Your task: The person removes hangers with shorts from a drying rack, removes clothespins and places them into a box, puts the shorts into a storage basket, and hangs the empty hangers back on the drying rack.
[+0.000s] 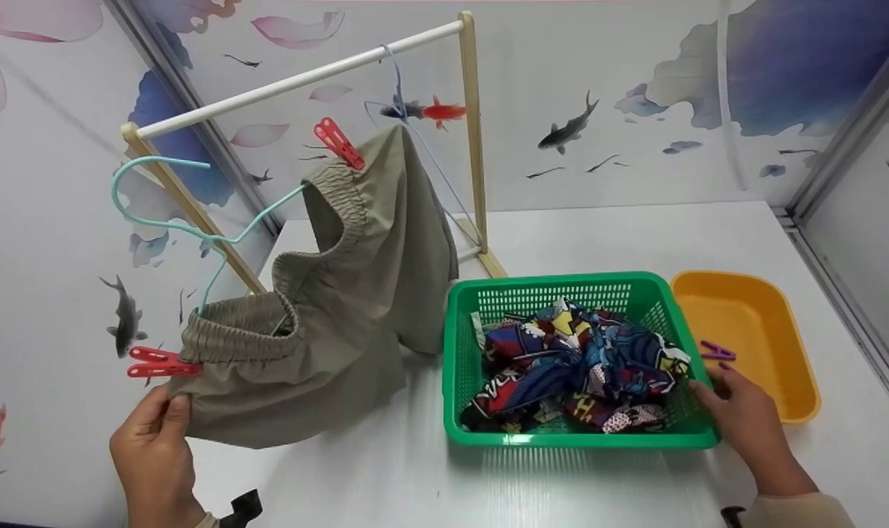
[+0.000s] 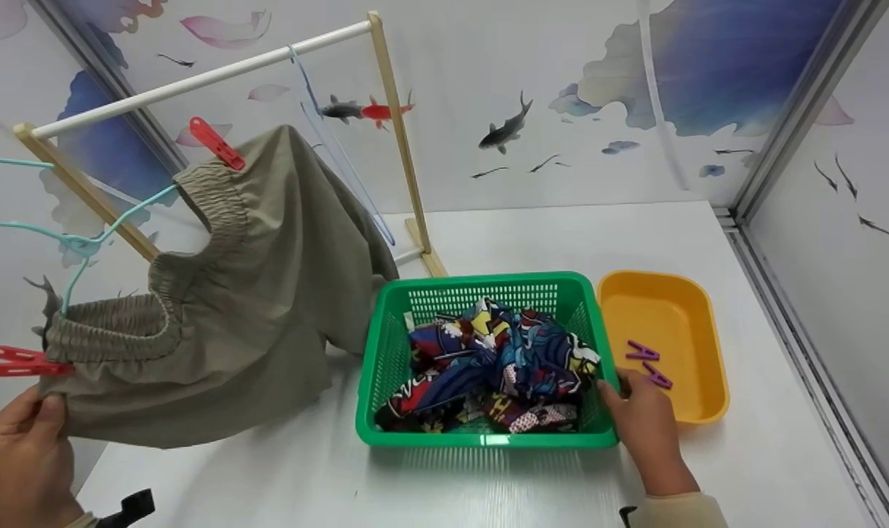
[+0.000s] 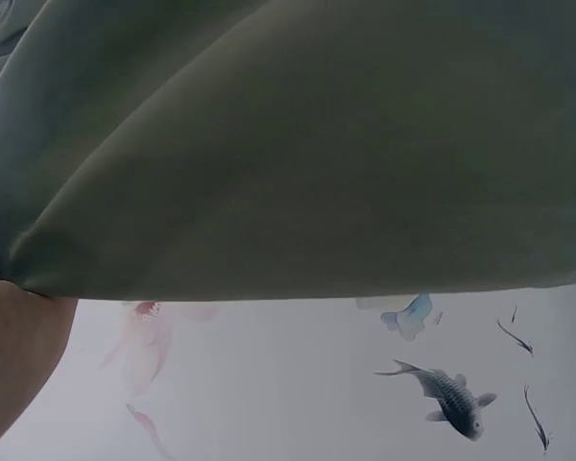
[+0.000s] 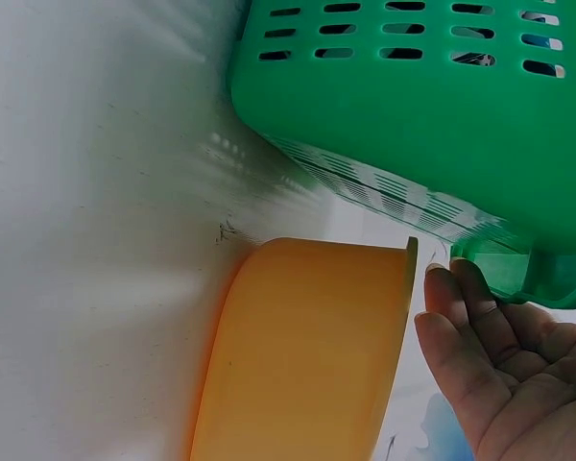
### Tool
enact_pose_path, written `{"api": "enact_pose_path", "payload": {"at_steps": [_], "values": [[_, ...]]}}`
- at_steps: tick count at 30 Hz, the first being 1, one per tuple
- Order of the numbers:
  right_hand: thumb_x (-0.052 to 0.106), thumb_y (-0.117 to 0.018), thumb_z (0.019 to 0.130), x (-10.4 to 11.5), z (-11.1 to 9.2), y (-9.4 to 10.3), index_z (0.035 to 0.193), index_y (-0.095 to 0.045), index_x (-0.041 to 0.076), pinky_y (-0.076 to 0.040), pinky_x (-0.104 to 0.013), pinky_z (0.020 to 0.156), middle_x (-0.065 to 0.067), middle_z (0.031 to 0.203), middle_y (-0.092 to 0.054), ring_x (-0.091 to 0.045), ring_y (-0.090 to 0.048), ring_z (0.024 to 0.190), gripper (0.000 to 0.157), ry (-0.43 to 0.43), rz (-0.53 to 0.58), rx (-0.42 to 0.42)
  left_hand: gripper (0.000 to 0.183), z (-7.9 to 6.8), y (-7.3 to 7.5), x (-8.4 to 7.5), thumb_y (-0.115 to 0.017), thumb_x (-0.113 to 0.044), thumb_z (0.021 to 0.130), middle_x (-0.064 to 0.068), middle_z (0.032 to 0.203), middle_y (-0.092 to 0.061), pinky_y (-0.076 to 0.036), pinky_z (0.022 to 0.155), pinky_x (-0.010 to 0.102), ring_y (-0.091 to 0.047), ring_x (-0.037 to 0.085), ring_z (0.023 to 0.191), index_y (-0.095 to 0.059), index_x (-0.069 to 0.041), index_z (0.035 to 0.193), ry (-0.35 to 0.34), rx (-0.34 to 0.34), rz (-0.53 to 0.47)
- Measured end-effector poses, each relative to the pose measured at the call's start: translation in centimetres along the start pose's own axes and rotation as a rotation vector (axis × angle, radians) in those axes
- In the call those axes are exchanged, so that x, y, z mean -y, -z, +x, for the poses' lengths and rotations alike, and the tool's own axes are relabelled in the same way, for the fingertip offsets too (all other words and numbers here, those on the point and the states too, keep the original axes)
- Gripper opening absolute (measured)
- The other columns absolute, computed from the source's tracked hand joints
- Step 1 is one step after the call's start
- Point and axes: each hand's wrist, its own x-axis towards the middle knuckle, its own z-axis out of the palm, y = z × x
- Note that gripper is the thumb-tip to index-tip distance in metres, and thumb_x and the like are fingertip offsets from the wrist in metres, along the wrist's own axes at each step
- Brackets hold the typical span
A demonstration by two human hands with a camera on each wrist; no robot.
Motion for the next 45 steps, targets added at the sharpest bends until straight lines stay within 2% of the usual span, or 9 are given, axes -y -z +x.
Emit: {"api": "enact_pose_path", "payload": {"at_steps": [9,14,17,25,27,31,36,40,45], "values": [[0.043,-0.053,0.098,-0.2,-0.2,-0.1,0.137,-0.039,-0.013,-0.042,-0.058,0.097,-0.034,0.127,-0.051,-0.045,-0.051,0.108,0.069,0.037,-0.007,-0.034,0.017,1.1,-0.2,-2.2,-0.061,0.006,0.089,-0.005,0.081,-0.070,-0.044,0.064,0.017,-0.055,0.009,0.071,-0.067,0.016,0.102,-0.107,0.010,0.115],[0.046,-0.052,0.098,-0.3,-0.1,-0.1,0.139,-0.038,-0.012,-0.041,-0.059,0.098,-0.034,0.129,-0.048,-0.044,-0.049,0.108,0.072,0.017,0.014,-0.009,0.015,1.7,-0.7,-2.6,-0.061,0.008,0.089,-0.002,0.080,-0.069,-0.043,0.063,0.017,-0.053,0.009,0.070,-0.067,0.017,0.099,-0.173,0.095,0.025],[0.047,-0.052,0.097,-0.4,0.0,-0.2,0.139,-0.037,-0.011,-0.041,-0.059,0.098,-0.034,0.130,-0.048,-0.044,-0.049,0.108,0.073,0.013,0.021,0.001,0.013,2.1,-1.1,-2.6,-0.061,0.008,0.089,-0.002,0.081,-0.069,-0.043,0.064,0.016,-0.053,0.009,0.071,-0.068,0.014,0.097,-0.190,0.131,-0.023],[0.044,-0.052,0.098,-0.2,-0.1,-0.2,0.140,-0.037,-0.011,-0.042,-0.058,0.098,-0.034,0.131,-0.048,-0.042,-0.050,0.106,0.071,0.007,0.024,0.004,0.014,3.0,-2.4,-3.0,-0.059,0.012,0.089,-0.003,0.085,-0.068,-0.043,0.068,0.015,-0.055,0.008,0.076,-0.068,0.015,0.099,-0.307,0.178,-0.062],[0.044,-0.052,0.098,-0.2,0.0,-0.1,0.140,-0.036,-0.011,-0.042,-0.058,0.098,-0.034,0.131,-0.047,-0.042,-0.049,0.106,0.071,-0.001,0.029,0.007,0.015,3.2,-2.8,-3.3,-0.058,0.012,0.089,-0.005,0.086,-0.068,-0.043,0.068,0.015,-0.056,0.008,0.077,-0.068,0.014,0.101,-0.327,0.187,-0.042],[0.045,-0.051,0.098,-0.2,0.0,-0.2,0.140,-0.038,-0.010,-0.042,-0.058,0.098,-0.033,0.129,-0.049,-0.042,-0.049,0.106,0.071,-0.003,0.033,0.004,0.016,3.4,-3.7,-3.7,-0.058,0.011,0.090,-0.005,0.090,-0.070,-0.045,0.069,0.015,-0.058,0.008,0.078,-0.067,0.015,0.103,-0.340,0.205,-0.012],[0.041,-0.053,0.099,-0.3,-0.1,-0.5,0.135,-0.043,-0.012,-0.043,-0.058,0.095,-0.032,0.121,-0.054,-0.043,-0.052,0.104,0.065,0.060,0.011,-0.048,0.016,3.7,-4.8,-4.1,-0.055,0.012,0.091,-0.005,0.089,-0.070,-0.046,0.066,0.016,-0.059,0.008,0.075,-0.066,0.017,0.102,-0.366,0.219,0.008],[0.041,-0.053,0.099,-0.3,-0.1,-0.5,0.135,-0.042,-0.013,-0.043,-0.058,0.095,-0.033,0.121,-0.054,-0.044,-0.052,0.105,0.065,0.068,0.009,-0.055,0.015,3.8,-5.6,-4.6,-0.056,0.011,0.091,-0.005,0.090,-0.070,-0.045,0.066,0.016,-0.058,0.009,0.075,-0.065,0.017,0.102,-0.387,0.225,-0.013],[0.041,-0.053,0.099,-0.1,-0.2,-0.4,0.136,-0.042,-0.012,-0.043,-0.058,0.096,-0.033,0.123,-0.054,-0.044,-0.052,0.106,0.066,0.058,0.014,-0.044,0.016,4.0,-6.6,-5.2,-0.058,0.009,0.091,-0.002,0.091,-0.071,-0.044,0.068,0.018,-0.058,0.011,0.079,-0.065,0.016,0.103,-0.381,0.239,-0.079]]}}
